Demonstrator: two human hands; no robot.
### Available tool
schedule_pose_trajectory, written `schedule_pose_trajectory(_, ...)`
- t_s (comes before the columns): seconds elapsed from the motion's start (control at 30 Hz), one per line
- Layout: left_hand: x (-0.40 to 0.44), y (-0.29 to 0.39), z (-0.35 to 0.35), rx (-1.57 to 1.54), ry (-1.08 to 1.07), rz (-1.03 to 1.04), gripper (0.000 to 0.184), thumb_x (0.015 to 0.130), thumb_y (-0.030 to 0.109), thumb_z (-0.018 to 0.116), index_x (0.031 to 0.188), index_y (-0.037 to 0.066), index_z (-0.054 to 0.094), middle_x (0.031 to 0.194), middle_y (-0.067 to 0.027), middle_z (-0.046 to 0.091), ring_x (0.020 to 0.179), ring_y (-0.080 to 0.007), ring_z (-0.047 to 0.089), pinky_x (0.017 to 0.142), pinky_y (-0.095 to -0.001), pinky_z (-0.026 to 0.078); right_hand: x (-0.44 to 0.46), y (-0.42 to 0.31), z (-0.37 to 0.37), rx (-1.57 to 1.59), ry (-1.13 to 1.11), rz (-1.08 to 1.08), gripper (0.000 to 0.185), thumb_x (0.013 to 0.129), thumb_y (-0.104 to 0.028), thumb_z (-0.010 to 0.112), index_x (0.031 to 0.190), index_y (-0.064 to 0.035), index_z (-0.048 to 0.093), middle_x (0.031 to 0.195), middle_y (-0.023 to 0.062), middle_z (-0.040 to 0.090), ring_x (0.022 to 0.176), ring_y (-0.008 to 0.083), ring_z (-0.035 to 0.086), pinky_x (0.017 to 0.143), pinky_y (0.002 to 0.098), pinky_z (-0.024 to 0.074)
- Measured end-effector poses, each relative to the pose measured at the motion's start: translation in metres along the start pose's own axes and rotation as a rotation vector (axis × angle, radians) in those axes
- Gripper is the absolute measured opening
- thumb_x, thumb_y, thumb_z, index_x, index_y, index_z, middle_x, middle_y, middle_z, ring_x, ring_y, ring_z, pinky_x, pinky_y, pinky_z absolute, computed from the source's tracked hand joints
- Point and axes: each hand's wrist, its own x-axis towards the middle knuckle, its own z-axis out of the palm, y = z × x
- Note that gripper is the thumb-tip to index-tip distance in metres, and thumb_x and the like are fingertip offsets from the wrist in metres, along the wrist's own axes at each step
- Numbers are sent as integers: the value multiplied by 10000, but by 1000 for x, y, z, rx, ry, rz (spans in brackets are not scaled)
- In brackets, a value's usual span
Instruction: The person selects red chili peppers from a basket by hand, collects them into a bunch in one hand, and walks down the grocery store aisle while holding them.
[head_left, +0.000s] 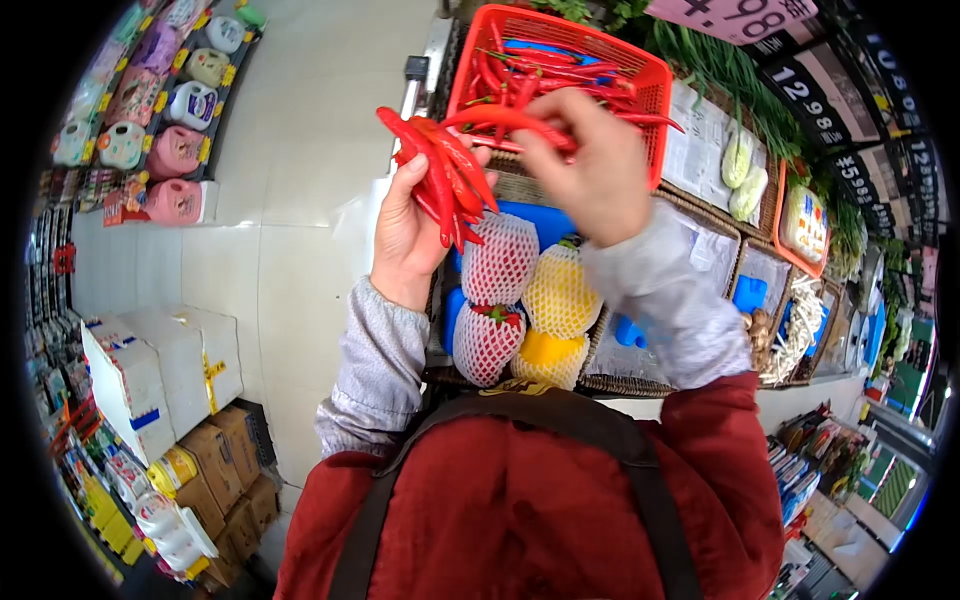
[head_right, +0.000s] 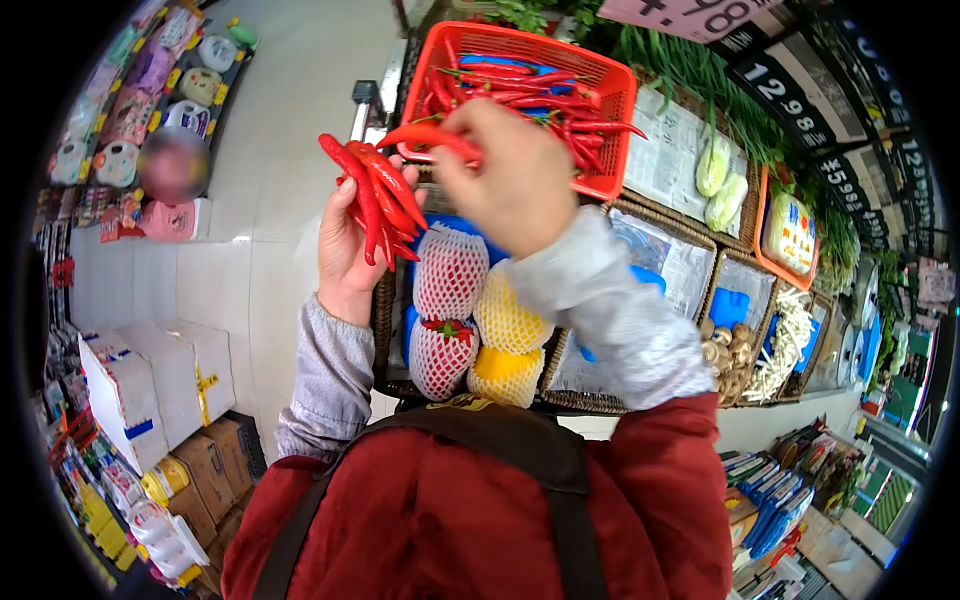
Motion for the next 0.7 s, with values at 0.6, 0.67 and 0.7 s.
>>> schedule_pose_trajectory(0.6, -7, 29, -19, 107, 103, 33, 443, 851, 178, 563, 1236, 38, 397, 1135, -154, 532, 1037, -299, 544, 877, -466, 466, -4, 20, 23, -57, -92, -298, 198, 766, -196, 594, 901, -53, 616, 804, 128, 587, 776, 295, 563, 712, 374, 448)
schedule_pose_trajectory(0.67, -8, 35, -18, 107, 100, 38, 450, 849, 185, 567, 1239, 42, 395, 1132, -152, 534, 1037, -298, 544, 877, -463, 467, 7, 62, 13, -331, -251, -73, 183, 797, -199, 544, 894, -80, 642, 834, 131, 619, 802, 296, 587, 724, 388, 465)
schedule_pose_trajectory(0.7, -8, 38, -17, 109, 98, 41, 458, 847, 193, 571, 1242, 45, 392, 1128, -149, 536, 1037, -296, 544, 876, -460, 469, 13, 83, 8, -515, -404, 72, 192, 805, -207, 526, 900, -97, 652, 872, 128, 633, 829, 295, 596, 738, 396, 471)
